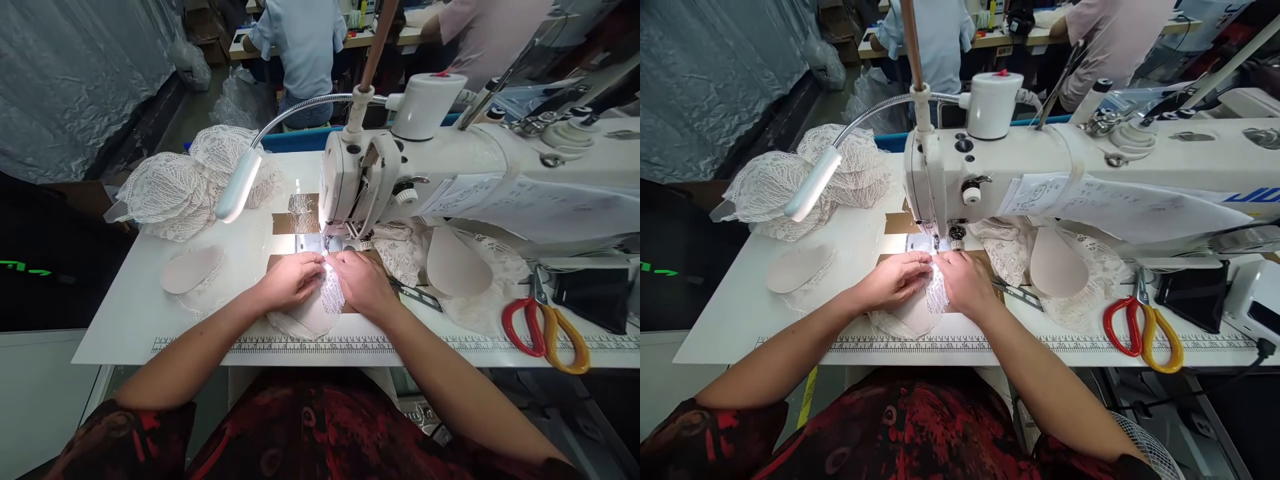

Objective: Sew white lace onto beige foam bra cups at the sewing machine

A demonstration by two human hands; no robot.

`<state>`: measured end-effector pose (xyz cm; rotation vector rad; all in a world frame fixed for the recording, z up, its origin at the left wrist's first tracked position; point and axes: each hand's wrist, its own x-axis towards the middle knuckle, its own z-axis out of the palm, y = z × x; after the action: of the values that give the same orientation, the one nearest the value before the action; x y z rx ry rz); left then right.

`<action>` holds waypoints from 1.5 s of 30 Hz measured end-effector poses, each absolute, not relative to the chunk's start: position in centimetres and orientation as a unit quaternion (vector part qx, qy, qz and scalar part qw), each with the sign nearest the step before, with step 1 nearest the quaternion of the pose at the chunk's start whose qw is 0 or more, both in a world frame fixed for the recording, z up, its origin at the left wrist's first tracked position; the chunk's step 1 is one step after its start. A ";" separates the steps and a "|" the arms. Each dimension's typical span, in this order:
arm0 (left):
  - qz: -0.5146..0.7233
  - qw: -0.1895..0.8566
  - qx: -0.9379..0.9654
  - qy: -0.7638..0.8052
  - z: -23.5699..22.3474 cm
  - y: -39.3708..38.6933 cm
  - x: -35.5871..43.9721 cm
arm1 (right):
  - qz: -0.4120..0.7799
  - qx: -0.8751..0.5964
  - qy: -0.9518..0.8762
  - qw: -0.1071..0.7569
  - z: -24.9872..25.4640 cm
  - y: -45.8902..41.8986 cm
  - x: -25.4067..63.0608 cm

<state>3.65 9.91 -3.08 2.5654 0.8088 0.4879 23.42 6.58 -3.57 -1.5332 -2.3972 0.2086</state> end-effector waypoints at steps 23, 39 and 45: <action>0.099 0.123 0.962 0.222 -3.2 14.4 2.9 | 0.012 -0.574 -0.812 0.107 -4.0 7.1 22.6; 0.131 0.062 0.927 0.345 -2.9 8.6 4.2 | 0.133 -0.454 -0.840 0.265 -4.8 6.5 24.7; 0.176 0.155 0.914 0.330 -3.1 9.2 3.1 | 0.110 -0.413 -0.869 0.249 -5.0 6.5 25.3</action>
<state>3.08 9.16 -3.11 2.6193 0.9465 0.5035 25.31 6.49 -4.97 -1.1247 -2.3679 0.2986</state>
